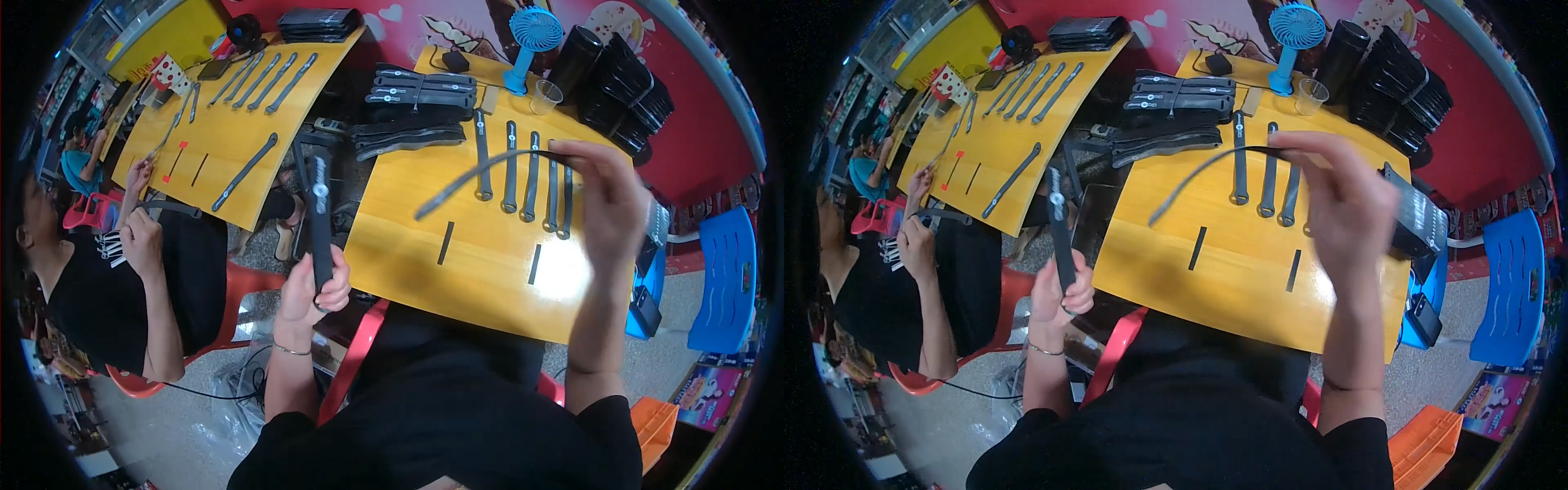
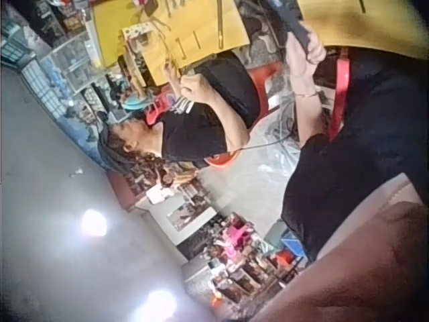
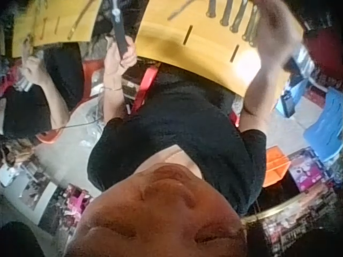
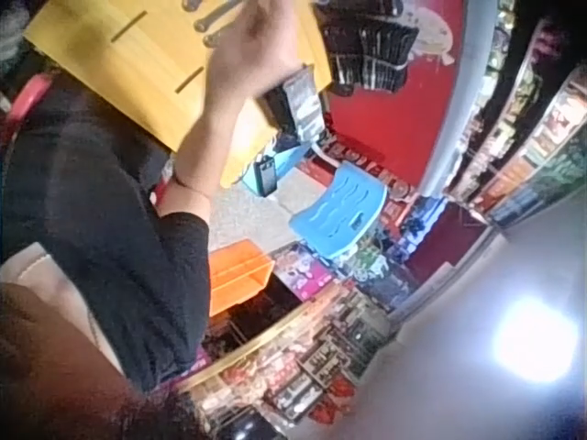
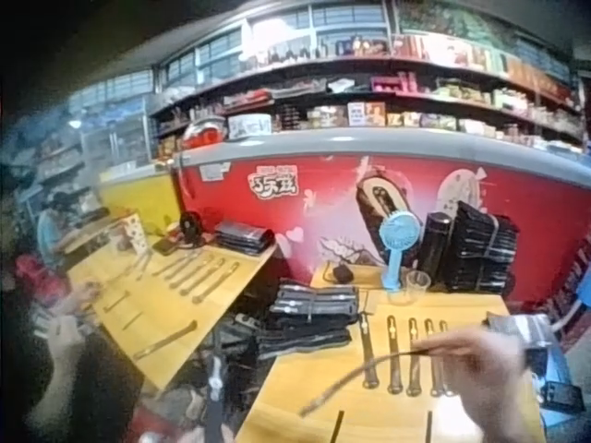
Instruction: The person is assembling black storage straps by attaching small bands or fasteners to them.
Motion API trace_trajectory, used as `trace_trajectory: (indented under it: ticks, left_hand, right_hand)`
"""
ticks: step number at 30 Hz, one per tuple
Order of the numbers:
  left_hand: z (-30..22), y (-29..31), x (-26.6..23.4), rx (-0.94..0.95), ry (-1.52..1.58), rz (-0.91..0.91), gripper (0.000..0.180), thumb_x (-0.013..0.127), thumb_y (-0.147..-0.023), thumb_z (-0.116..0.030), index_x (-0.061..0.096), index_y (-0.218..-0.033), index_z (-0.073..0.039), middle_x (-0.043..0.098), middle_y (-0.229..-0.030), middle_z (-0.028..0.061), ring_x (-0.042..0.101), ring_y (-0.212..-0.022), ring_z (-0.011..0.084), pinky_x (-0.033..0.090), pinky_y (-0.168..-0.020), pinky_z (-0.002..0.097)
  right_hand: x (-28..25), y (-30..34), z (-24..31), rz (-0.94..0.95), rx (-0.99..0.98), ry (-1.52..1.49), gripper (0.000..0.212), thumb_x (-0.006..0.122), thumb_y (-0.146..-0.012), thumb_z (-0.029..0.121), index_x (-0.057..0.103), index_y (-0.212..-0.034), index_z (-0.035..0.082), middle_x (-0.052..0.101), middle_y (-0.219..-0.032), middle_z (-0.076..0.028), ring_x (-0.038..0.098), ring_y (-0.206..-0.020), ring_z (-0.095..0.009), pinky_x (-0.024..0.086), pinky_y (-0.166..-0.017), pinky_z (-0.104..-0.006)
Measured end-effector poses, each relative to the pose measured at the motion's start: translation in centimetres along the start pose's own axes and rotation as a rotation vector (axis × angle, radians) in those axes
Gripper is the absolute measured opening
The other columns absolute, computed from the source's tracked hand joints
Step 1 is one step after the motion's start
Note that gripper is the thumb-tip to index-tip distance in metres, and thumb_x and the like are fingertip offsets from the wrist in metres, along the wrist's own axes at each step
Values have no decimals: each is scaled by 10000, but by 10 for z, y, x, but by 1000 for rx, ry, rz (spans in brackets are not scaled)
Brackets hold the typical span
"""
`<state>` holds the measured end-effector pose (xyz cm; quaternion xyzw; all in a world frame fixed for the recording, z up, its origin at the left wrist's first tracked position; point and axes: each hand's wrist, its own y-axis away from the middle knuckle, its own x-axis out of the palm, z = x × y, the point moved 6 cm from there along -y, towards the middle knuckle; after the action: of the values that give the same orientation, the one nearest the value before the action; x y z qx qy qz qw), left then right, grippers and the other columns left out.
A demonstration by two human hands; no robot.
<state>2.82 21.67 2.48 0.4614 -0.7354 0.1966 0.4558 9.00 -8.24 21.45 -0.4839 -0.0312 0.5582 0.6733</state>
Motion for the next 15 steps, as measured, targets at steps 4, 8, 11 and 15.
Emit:
trace_trajectory:
  ticks: [4,8,11,15]
  left_hand:
    - [-25,-7,21,196,3,108,316,444,-943,-352,464,-1042,-53,379,-718,26,338,-487,89,275,-428,222]
    - [-36,-15,41,361,-11,100,300,469,-940,-331,464,-1092,-73,395,-765,33,419,-615,113,338,-522,234]
    - [-36,-26,39,472,-58,-7,351,441,-960,-348,441,-1200,-91,475,-881,50,524,-769,159,476,-783,397]
    - [-23,-37,39,428,-82,53,388,395,-973,-364,383,-1287,-135,526,-1023,100,580,-1028,266,461,-901,591]
  right_hand:
    - [64,17,5,4,-239,68,221,624,-740,-45,662,-927,67,664,-762,-56,632,-646,-188,487,-551,-289]
    - [126,75,11,251,-340,184,219,613,-721,35,666,-929,79,664,-795,-34,602,-609,-148,482,-519,-277]
    - [164,128,13,448,-374,245,206,596,-730,100,646,-928,69,643,-819,-19,589,-620,-141,483,-507,-278]
    - [183,168,14,607,-302,252,231,572,-729,129,628,-935,40,615,-822,-25,581,-628,-160,489,-507,-278]
